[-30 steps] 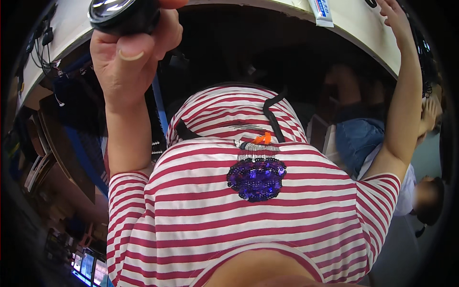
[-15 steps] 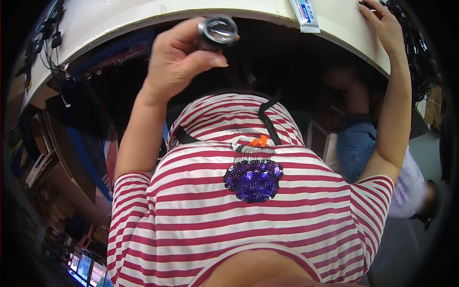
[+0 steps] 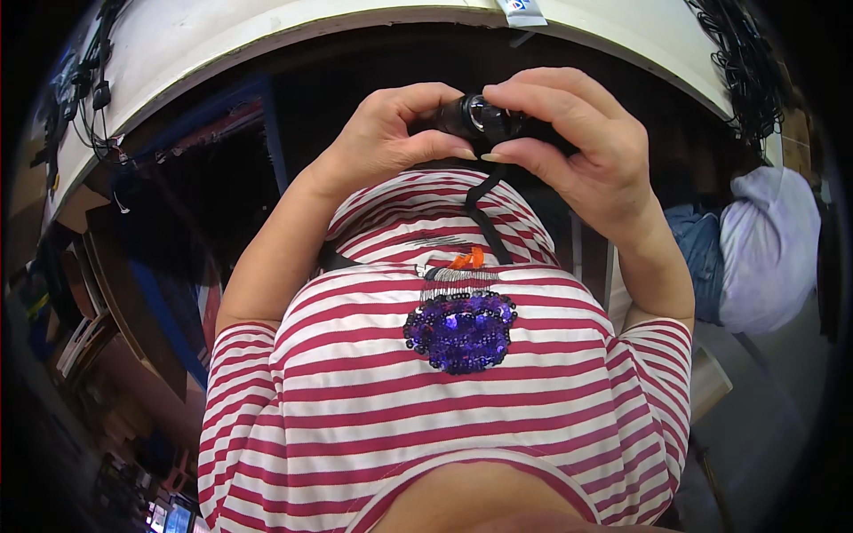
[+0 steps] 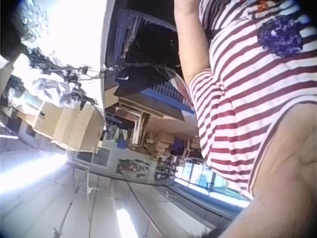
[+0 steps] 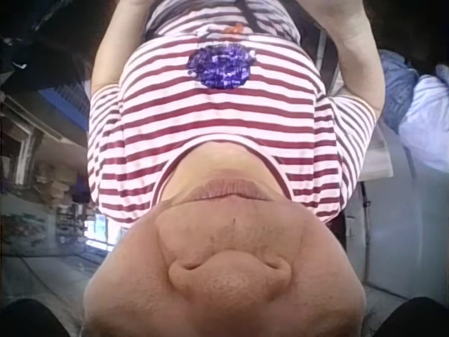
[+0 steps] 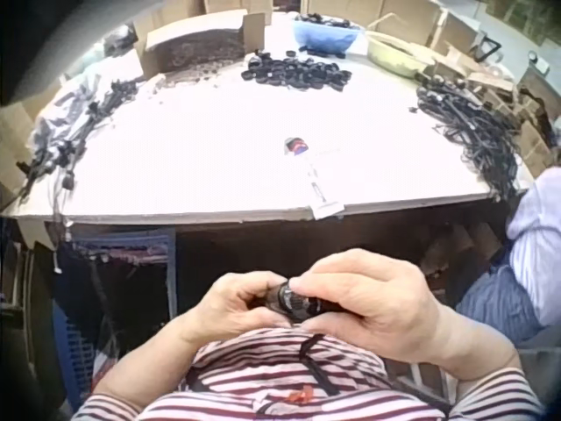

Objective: The person assembles small electronic devices by hand. They pick up a black cylindrical component, apply glue from a tube to the interior, insert a small white part, and then screw on a black cap. This process is repeated for multiple units on a cluttered workbench.

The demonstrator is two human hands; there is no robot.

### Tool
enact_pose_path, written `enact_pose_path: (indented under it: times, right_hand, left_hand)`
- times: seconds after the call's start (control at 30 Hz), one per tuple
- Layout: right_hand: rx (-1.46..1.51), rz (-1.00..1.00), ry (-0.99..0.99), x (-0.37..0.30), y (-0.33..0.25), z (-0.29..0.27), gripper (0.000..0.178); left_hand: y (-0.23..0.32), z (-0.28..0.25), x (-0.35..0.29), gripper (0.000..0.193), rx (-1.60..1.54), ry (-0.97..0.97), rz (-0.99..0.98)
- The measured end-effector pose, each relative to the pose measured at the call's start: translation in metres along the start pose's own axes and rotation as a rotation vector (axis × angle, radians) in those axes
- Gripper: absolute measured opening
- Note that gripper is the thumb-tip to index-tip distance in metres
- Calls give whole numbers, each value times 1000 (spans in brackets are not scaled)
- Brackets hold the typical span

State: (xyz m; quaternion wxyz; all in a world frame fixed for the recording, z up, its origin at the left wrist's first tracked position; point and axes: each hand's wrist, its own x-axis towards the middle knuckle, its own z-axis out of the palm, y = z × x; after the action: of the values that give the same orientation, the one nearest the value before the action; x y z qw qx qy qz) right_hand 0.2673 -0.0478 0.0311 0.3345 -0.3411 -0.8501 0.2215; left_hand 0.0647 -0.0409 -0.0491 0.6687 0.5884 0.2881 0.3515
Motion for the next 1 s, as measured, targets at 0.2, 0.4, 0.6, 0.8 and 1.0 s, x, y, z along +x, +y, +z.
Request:
enact_pose_path:
  times: [0.2,0.4,0.6,0.8,1.0]
  right_hand:
    - [-88,2,-67,-25,-9,1,39]
    - [-17,56,-154,-52,-22,-8,39]
    - [-88,272,-203,-75,-39,-13,46]
    - [-113,194,-189,-82,-43,-5,52]
    - [-236,82,-327,-85,-49,-11,53]
  left_hand:
    - [3,20,-8,29,103,-70,11]
    - [-2,41,-11,29,90,-224,9]
    - [6,62,-19,36,268,-259,-11]
    - [5,67,-36,35,230,-184,-8]
    - [-1,70,-50,34,133,-240,-8]
